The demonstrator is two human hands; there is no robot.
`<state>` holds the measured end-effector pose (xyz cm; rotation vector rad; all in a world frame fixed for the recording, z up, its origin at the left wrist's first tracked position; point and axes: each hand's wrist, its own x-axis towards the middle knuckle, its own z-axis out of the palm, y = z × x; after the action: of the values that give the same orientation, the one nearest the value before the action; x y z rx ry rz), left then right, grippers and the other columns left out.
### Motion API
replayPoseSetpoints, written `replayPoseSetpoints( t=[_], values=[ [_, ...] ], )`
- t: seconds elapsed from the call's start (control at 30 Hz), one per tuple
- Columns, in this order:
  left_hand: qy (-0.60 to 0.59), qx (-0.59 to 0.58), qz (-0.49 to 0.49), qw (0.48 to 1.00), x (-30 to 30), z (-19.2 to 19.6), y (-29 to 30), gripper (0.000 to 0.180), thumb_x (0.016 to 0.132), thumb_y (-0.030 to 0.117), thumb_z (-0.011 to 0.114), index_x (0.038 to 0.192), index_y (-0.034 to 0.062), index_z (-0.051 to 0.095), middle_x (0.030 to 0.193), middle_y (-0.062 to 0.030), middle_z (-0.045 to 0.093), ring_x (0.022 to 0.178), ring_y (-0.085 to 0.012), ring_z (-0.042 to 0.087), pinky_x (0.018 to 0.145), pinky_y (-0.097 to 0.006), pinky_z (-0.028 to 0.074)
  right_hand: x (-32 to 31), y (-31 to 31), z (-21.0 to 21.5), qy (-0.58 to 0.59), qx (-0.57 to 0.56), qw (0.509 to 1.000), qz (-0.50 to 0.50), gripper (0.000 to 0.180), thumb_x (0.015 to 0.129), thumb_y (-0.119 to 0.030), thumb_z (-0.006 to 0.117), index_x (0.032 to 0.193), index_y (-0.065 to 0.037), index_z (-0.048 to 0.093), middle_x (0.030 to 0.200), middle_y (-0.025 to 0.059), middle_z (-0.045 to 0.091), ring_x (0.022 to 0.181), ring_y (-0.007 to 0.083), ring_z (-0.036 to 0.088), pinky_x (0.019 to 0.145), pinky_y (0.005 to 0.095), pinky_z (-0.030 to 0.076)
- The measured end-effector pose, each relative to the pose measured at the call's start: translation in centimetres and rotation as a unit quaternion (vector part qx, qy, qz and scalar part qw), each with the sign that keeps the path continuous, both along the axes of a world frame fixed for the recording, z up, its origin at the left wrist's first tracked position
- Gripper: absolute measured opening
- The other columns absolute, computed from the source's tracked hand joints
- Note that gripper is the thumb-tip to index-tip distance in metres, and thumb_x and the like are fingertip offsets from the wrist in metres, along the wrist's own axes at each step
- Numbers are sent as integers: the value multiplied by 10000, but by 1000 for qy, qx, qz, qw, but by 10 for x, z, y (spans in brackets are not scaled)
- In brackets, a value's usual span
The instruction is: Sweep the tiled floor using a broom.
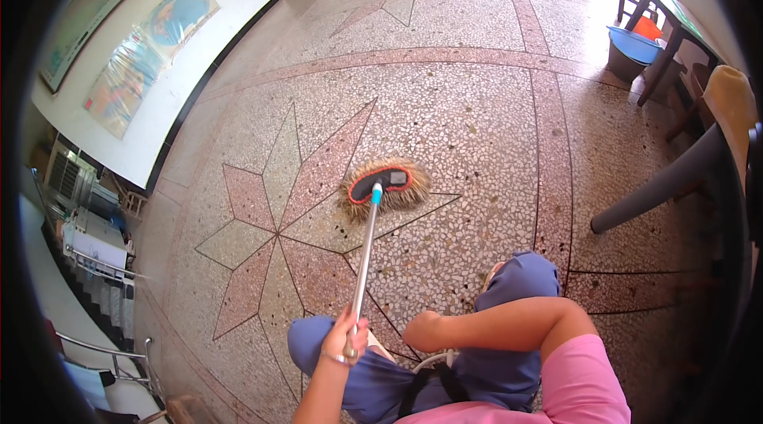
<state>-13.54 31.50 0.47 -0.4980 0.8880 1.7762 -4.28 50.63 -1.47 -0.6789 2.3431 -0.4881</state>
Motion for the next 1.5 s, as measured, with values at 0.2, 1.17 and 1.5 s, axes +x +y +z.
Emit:
replayPoseSetpoints(
  t=[0.2,1.17,1.5],
  values=[
    [8,-17,27,999,-112,-37,125,161,886,293,495,829,154,439,603,5,453,393,-86,401,317,-218,324,-13,7,15,2,6,1000,12,206,753,-100,528,905,-14,637,930,164,635,877,292,622,676,395,501],
    [-22,16,79,996,37,47,0,101,904,145,428,992,191,409,716,-27,444,400,-99,345,345,-228,298,-28,-6,16,34,82,996,-8,195,769,-150,526,877,-31,637,883,169,632,835,299,624,675,403,498],
    [-60,-31,149,987,-145,0,78,230,881,260,489,733,99,417,576,8,440,411,-87,384,373,-222,296,-22,-10,9,-19,63,998,12,287,825,-233,495,1054,-62,517,841,185,614,799,348,606,660,451,483]
  ],
)
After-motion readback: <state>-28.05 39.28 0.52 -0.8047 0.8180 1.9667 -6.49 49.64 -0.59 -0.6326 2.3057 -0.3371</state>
